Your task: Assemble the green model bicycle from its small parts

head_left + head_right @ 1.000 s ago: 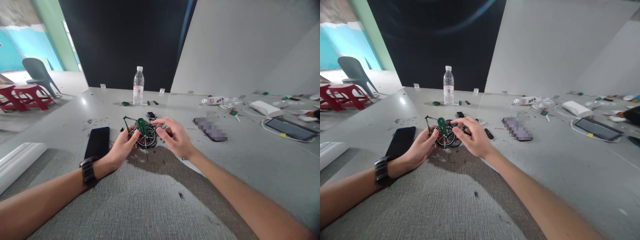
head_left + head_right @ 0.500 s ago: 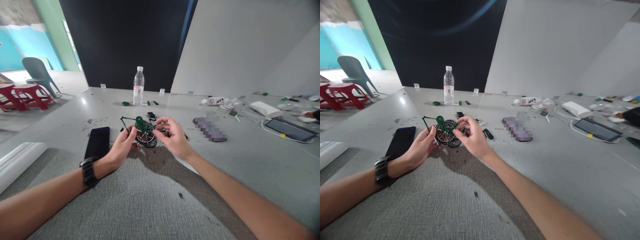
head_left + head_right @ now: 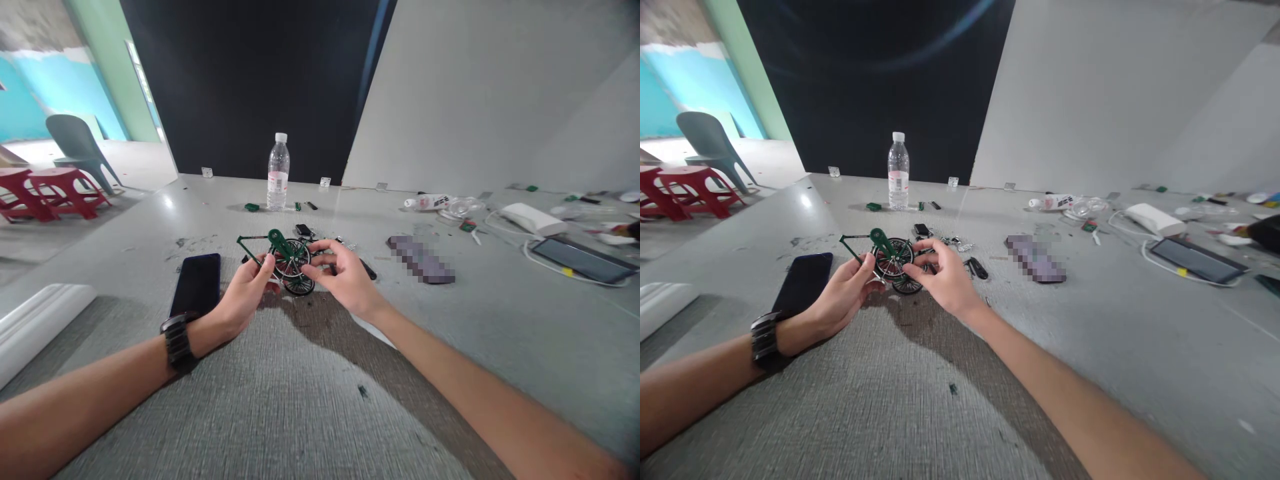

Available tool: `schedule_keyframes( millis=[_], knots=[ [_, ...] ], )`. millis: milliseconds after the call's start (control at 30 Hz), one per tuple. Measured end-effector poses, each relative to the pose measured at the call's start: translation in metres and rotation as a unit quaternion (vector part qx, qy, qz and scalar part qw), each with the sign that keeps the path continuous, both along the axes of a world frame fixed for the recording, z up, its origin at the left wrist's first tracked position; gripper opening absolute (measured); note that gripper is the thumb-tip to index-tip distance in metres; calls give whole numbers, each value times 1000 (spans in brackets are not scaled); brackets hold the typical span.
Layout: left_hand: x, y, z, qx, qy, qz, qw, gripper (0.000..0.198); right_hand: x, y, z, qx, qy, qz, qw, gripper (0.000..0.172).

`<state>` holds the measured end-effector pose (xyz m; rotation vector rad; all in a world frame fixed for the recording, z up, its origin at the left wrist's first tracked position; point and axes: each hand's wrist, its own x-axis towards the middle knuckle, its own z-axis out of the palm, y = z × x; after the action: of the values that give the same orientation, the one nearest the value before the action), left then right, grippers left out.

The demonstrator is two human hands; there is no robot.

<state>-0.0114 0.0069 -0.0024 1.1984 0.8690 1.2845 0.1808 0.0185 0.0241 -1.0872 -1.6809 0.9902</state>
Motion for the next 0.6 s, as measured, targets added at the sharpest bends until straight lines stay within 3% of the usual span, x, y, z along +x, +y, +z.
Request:
schedule_keyframes(
  millis=[200, 467, 600],
  knots=[
    [-2, 5, -6, -3, 143, -40, 989, 44, 2, -2, 11, 69, -45, -37, 996, 35],
    [-2, 1, -2, -30, 71, -17, 997, 42, 3, -9, 7, 159, -197, -64, 965, 43],
    [-2, 1, -1, -21, 75, -26, 997, 42, 6, -6, 7, 163, -219, -37, 961, 63]
  ],
)
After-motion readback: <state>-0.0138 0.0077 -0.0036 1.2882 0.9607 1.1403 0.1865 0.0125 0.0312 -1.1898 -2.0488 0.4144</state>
